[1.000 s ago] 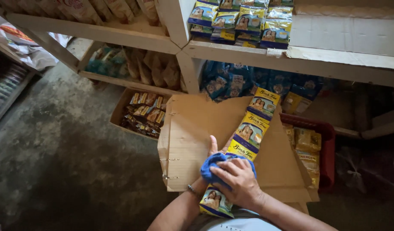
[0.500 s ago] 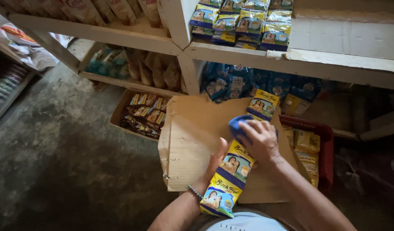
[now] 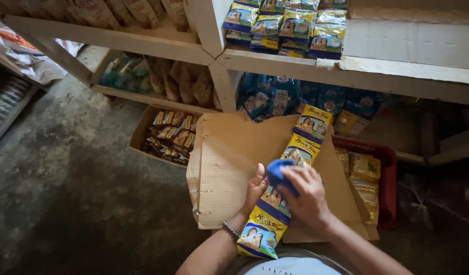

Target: Wiping down strips of milk powder packets using a blue cleaning cloth in a store setting.

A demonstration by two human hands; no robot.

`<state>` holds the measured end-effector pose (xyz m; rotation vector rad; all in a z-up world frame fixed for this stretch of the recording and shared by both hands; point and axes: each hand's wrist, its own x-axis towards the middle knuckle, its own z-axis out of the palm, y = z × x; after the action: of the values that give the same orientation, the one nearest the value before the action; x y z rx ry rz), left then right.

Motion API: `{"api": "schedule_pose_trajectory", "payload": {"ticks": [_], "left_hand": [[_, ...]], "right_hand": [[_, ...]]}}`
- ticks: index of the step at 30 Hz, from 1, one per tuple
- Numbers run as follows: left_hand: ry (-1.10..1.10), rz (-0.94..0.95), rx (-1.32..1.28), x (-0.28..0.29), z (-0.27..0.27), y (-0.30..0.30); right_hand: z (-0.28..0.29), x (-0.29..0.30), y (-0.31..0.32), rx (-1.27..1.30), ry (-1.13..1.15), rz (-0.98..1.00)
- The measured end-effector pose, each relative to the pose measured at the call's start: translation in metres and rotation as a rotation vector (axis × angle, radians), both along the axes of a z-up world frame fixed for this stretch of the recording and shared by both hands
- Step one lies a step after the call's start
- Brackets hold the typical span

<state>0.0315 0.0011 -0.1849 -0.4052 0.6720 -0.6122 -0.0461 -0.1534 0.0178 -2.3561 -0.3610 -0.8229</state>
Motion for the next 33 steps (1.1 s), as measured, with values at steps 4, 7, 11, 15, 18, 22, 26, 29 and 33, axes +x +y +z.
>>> {"api": "schedule_pose_trajectory", "payload": {"ticks": [4,7,11,15,18,22,26,29,33], "left_hand": [[-1.065,0.069,1.185,-0.017,0.020,0.000],[-0.740,-0.319,0.051,-0.031,0.142,0.002],[-0.775,-0.323,0.180,-0.032,0.142,0.004],[-0.791,-0.313,0.131,-0.033,0.148,0.006],[-0.753,-0.295,0.072,-0.031,0.141,0.004],[-0.792,-0.301,0.074,-0.033,0.145,0.002],[-0.943,-0.340,0.400,-0.036,0.145,0.007],[-0.942,-0.366,0.356,-0.039,0.163,0.008],[-0.525,-0.208,0.415,-0.052,0.237,-0.007]], "right_hand": [[0.026,-0.044,0.018,-0.090,0.119,0.083],[0.024,-0.057,0.020,-0.189,0.116,0.268],[0.017,-0.055,0.007,-0.226,0.132,0.345],[0.005,-0.046,-0.012,-0.379,0.013,0.311],[-0.003,-0.038,-0.028,-0.349,0.027,0.283],[0.002,-0.027,-0.042,-0.294,0.061,0.207],[-0.027,-0.002,-0.064,-0.149,0.001,0.067],[-0.008,0.006,-0.065,-0.094,0.042,0.011],[-0.025,0.018,-0.070,-0.039,-0.018,0.016]]}}
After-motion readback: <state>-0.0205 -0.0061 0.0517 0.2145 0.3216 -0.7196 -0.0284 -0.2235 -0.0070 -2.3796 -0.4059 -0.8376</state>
